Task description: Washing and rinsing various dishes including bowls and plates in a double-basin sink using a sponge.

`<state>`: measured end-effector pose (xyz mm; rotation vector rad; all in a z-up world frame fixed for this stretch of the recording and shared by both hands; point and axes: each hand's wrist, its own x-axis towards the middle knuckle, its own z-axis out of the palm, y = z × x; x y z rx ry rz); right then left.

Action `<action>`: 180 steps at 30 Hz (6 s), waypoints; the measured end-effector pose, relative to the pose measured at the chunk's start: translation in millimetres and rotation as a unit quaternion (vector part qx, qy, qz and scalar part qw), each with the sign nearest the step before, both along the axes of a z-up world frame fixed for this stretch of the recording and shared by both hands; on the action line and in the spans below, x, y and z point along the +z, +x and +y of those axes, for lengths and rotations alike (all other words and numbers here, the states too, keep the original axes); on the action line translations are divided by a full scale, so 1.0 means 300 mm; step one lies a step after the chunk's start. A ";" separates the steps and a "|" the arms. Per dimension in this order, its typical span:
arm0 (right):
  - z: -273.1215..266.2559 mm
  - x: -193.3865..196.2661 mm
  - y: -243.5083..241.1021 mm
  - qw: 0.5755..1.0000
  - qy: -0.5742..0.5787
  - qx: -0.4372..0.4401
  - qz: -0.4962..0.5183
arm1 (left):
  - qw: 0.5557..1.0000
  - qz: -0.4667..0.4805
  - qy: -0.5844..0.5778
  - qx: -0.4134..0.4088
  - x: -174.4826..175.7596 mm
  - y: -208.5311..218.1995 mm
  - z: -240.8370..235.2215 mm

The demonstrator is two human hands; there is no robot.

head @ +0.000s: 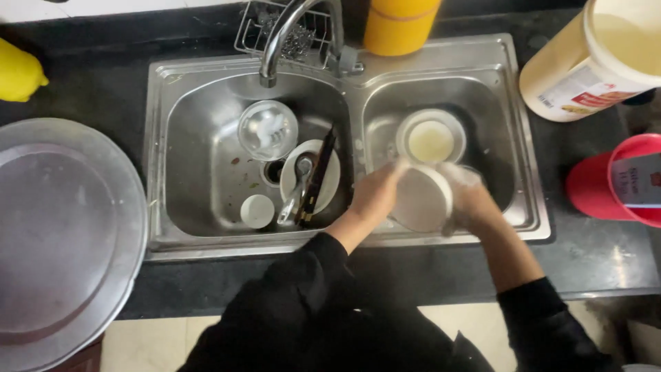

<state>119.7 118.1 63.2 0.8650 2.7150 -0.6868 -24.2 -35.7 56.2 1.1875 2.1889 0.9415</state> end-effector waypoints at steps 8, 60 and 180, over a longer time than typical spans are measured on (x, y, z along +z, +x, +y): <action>-0.017 -0.093 0.033 0.983 0.026 -0.029 0.180 | 0.937 -0.299 -0.031 0.175 0.148 -0.020 0.053; -0.070 0.146 0.368 0.341 -0.488 -0.680 0.427 | 0.747 -0.514 -0.023 0.421 -1.140 -0.207 0.592; -0.102 -0.051 -0.182 0.926 -0.239 -0.184 0.226 | 0.973 0.105 -0.207 -0.013 -0.113 0.011 -0.003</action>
